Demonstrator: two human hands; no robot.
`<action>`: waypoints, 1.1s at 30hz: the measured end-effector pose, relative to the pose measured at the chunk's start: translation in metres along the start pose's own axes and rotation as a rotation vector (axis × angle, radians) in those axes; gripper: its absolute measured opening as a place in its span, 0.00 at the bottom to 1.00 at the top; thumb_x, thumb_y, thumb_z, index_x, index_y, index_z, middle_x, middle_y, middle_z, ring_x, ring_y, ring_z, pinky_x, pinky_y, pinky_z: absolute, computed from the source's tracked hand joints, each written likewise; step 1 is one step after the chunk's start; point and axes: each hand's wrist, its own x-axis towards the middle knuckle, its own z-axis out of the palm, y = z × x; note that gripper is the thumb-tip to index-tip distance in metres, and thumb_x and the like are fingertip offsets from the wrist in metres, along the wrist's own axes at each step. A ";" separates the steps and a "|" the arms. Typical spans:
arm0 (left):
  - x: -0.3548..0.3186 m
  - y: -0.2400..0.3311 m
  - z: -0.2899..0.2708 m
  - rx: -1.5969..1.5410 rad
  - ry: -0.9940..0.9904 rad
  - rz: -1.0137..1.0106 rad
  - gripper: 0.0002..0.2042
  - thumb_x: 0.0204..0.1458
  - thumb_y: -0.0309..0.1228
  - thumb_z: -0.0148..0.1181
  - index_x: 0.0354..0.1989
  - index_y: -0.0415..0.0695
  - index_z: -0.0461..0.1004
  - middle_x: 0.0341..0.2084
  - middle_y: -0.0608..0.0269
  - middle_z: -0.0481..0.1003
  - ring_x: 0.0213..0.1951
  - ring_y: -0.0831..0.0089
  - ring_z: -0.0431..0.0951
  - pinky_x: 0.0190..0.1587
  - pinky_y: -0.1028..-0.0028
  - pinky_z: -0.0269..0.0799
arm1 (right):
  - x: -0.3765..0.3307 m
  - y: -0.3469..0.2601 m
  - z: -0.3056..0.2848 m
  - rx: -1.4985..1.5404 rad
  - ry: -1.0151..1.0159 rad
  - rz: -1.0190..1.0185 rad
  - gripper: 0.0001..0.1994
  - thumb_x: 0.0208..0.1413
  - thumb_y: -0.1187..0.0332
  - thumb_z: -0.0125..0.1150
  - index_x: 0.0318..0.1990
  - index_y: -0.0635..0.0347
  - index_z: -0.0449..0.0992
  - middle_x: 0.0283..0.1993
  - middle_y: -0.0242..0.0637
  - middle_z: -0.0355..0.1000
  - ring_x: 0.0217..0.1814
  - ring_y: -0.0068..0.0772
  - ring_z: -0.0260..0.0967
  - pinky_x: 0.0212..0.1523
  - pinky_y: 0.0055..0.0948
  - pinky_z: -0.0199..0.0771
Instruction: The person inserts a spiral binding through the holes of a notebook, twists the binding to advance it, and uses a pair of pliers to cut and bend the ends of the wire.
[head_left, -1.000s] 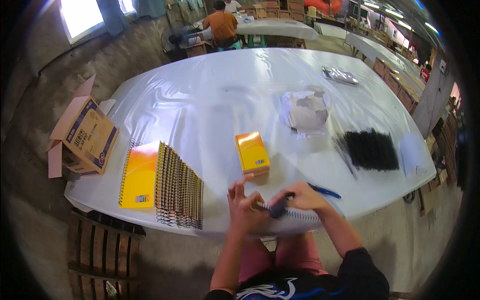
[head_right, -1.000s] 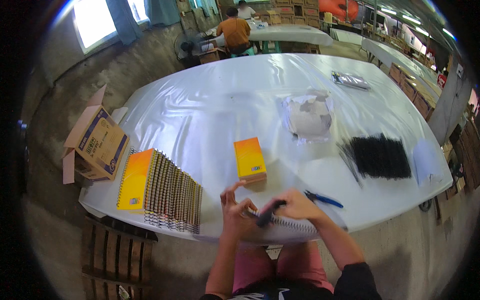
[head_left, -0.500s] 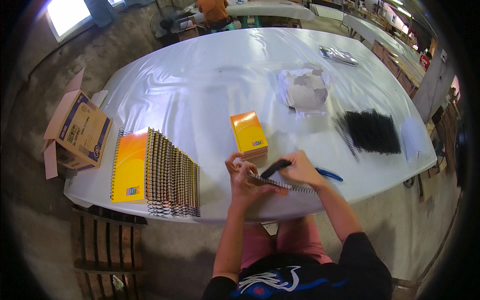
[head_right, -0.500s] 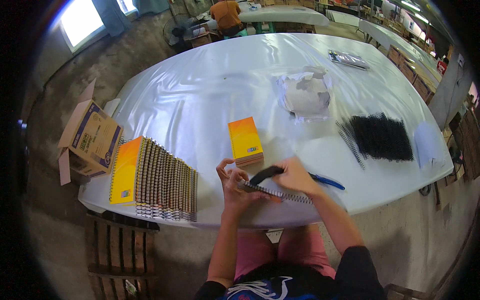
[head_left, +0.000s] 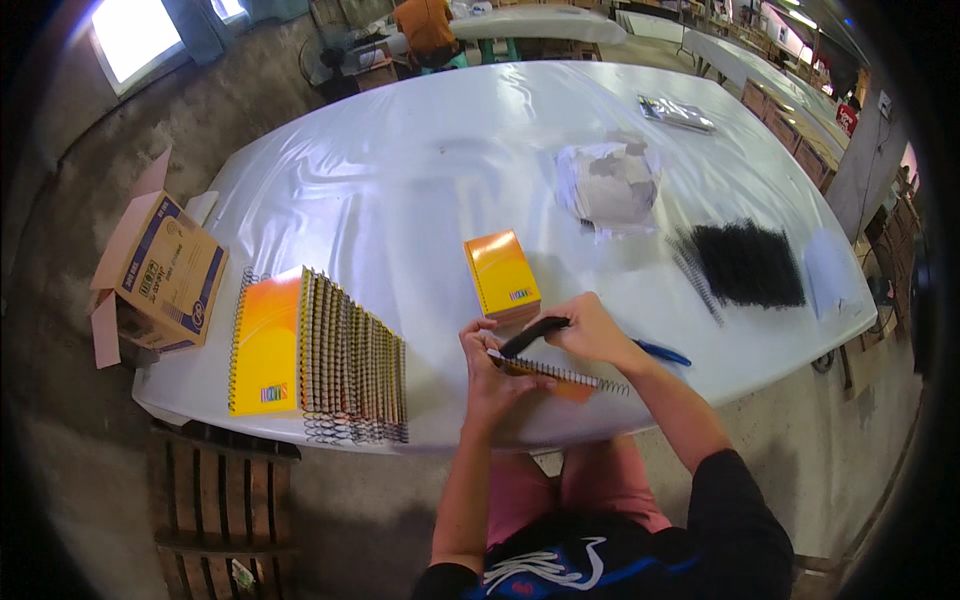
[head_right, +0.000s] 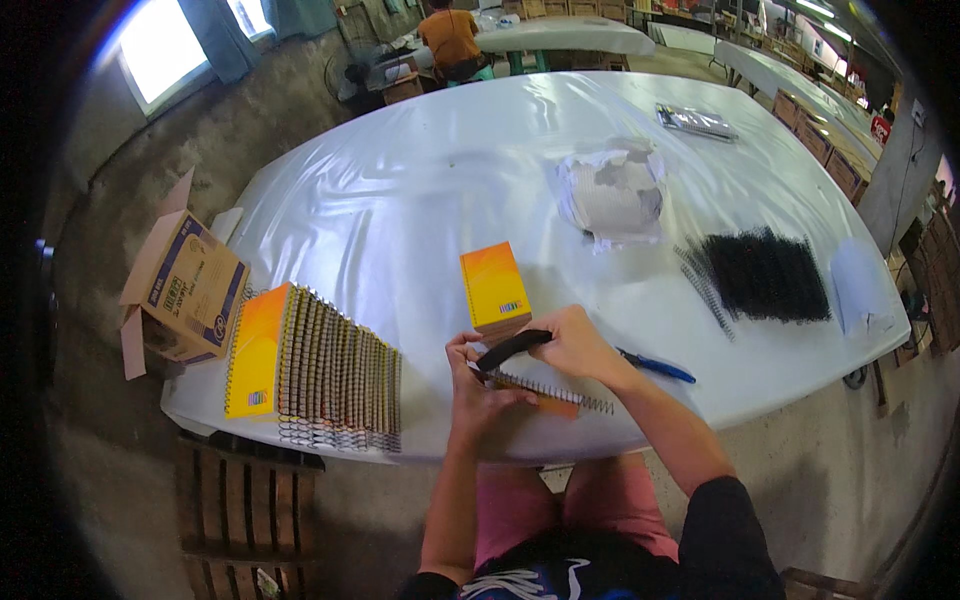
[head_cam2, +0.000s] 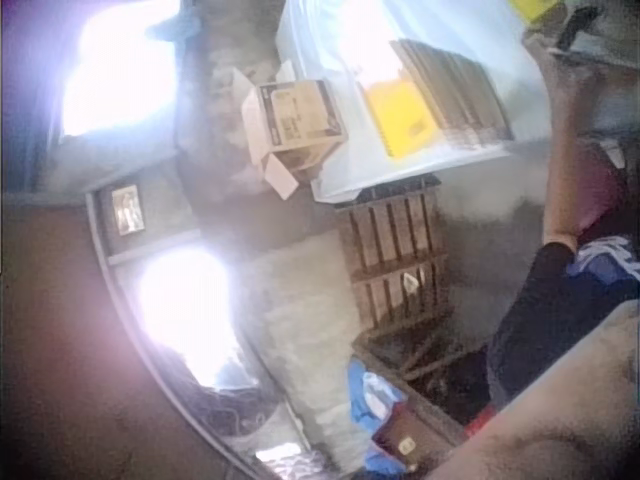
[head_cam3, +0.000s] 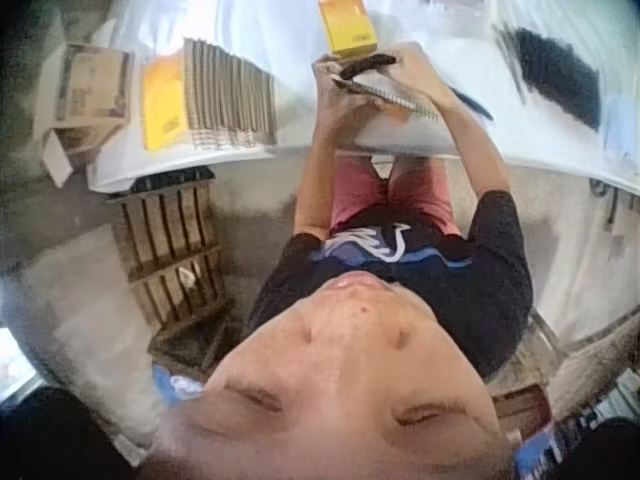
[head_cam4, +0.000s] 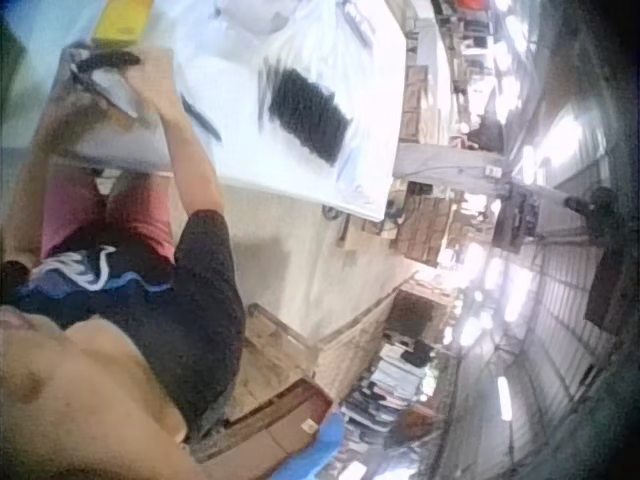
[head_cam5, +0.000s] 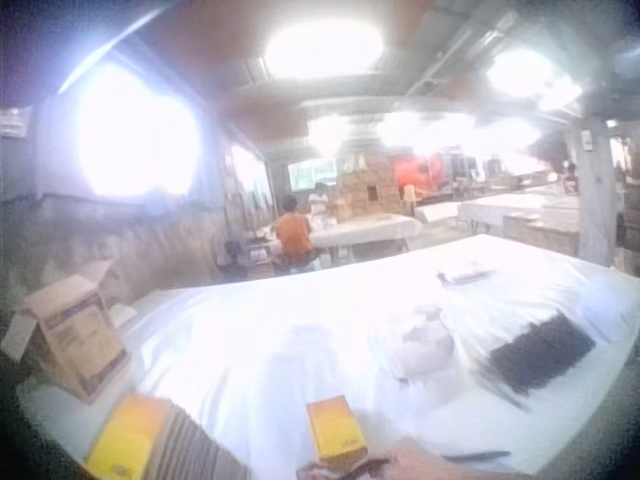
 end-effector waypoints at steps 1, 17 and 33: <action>-0.002 0.004 -0.001 0.079 -0.014 0.013 0.47 0.13 0.37 0.83 0.43 0.43 0.54 0.45 0.63 0.55 0.43 0.72 0.64 0.46 0.76 0.67 | -0.003 -0.001 0.003 0.256 -0.004 -0.071 0.17 0.39 0.82 0.57 0.38 0.54 0.82 0.27 0.40 0.77 0.30 0.18 0.70 0.33 0.24 0.70; -0.010 0.001 -0.013 -0.275 -0.031 -0.178 0.10 0.58 0.35 0.56 0.33 0.41 0.69 0.30 0.70 0.65 0.31 0.82 0.63 0.36 0.81 0.61 | -0.057 0.071 -0.067 -0.685 0.563 0.176 0.29 0.46 0.67 0.63 0.59 0.49 0.64 0.63 0.40 0.58 0.64 0.48 0.55 0.60 0.55 0.53; -0.032 0.043 0.012 -0.324 0.494 0.070 0.35 0.51 0.21 0.61 0.65 0.43 0.47 0.36 0.59 0.73 0.39 0.75 0.72 0.45 0.77 0.67 | -0.133 0.012 0.007 -0.122 0.566 -0.133 0.24 0.55 0.66 0.54 0.60 0.54 0.64 0.49 0.47 0.62 0.48 0.47 0.60 0.53 0.41 0.59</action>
